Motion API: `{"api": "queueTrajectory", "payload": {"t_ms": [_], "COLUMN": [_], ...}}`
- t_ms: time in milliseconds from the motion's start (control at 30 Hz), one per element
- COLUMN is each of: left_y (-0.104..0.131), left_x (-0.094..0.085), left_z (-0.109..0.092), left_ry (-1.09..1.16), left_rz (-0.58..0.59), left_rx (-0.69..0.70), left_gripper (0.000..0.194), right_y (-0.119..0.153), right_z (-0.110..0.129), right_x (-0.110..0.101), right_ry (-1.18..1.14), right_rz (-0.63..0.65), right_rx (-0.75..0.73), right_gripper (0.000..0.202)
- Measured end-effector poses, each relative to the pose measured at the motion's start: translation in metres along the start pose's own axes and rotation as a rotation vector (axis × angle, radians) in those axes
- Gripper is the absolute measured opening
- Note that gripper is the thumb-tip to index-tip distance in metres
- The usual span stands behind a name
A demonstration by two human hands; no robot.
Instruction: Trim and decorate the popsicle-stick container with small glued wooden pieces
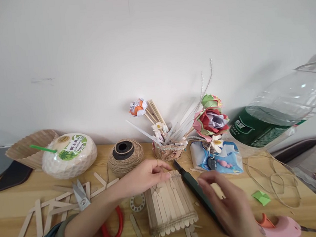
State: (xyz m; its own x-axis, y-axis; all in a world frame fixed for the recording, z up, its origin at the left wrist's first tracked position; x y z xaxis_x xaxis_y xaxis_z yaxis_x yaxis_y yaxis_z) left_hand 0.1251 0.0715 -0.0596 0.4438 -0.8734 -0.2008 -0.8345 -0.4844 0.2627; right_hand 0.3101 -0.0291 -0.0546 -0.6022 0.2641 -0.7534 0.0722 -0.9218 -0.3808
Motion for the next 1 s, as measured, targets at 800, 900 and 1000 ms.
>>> {"api": "queueTrajectory", "payload": {"t_ms": [800, 900, 1000], "left_y": [0.002, 0.001, 0.001], "left_x": [0.008, 0.009, 0.009], "left_z": [-0.004, -0.005, -0.005], "left_ry": [-0.131, -0.126, -0.106], "left_rz": [0.018, 0.007, -0.002], "left_rx": [0.094, 0.091, 0.087], "left_gripper": [0.012, 0.011, 0.011], "right_y": [0.108, 0.107, 0.104], "right_z": [-0.088, -0.089, -0.087], "right_x": [-0.078, -0.085, -0.096], "right_ry": [0.646, 0.659, 0.677], "right_rz": [0.56, 0.47, 0.272], "right_rx": [0.042, -0.068, -0.173], "right_gripper": [0.032, 0.027, 0.023]}}
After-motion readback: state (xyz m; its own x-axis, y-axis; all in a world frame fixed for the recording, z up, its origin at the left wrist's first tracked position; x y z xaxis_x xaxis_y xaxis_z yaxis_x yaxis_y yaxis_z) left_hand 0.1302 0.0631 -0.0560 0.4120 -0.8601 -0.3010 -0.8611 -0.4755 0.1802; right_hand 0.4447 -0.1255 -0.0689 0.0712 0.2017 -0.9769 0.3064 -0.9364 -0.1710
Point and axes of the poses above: each hand's wrist, its own y-axis away from the middle knuckle, its own x-axis out of the palm, z = x × y, the point moved 2 cm from there along -y, towards the middle knuckle, and after that the axes turned 11 degrees about z, right-handed, at the moved point
